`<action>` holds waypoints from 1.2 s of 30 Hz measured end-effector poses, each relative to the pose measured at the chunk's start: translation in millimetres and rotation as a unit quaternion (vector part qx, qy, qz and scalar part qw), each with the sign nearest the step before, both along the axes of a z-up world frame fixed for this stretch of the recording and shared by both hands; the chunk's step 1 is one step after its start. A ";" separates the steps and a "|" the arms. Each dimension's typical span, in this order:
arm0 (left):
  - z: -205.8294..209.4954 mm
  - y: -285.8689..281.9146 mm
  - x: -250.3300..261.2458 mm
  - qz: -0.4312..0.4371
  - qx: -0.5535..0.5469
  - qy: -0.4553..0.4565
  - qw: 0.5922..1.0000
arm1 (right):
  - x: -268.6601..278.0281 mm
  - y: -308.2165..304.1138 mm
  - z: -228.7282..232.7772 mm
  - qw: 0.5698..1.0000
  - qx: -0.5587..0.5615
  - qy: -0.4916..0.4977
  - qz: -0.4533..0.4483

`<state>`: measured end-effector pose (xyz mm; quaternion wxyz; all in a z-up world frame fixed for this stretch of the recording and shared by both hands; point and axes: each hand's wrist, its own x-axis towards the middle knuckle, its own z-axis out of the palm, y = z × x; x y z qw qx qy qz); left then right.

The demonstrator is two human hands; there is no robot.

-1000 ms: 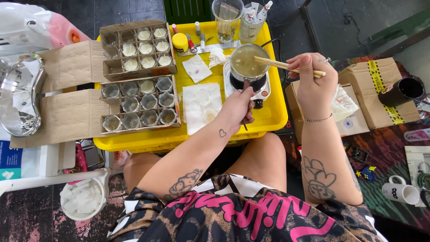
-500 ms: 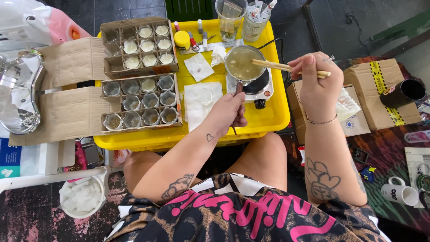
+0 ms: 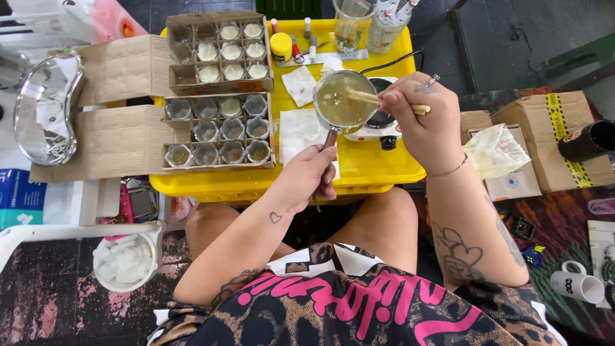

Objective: Stirring and pouring melted wax into candle containers.

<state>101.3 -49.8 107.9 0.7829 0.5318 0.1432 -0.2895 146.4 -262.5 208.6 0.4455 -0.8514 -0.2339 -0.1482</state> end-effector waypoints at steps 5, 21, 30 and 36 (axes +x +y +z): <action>0.5 33.3 -18.3 0.012 0.004 0.001 1.000 | -2.2 5.5 0.2 0.999 -0.001 -0.038 0.035; -9.3 106.8 -42.0 0.024 0.037 -0.037 0.998 | -1.7 47.5 -12.7 0.991 0.076 0.007 0.110; -21.9 105.0 -58.9 0.016 0.018 -0.034 0.999 | -14.5 43.9 -18.2 0.985 0.115 0.081 0.100; -29.5 103.3 -62.0 0.016 0.032 -0.022 0.999 | -16.9 40.5 -30.8 0.981 0.136 0.083 0.108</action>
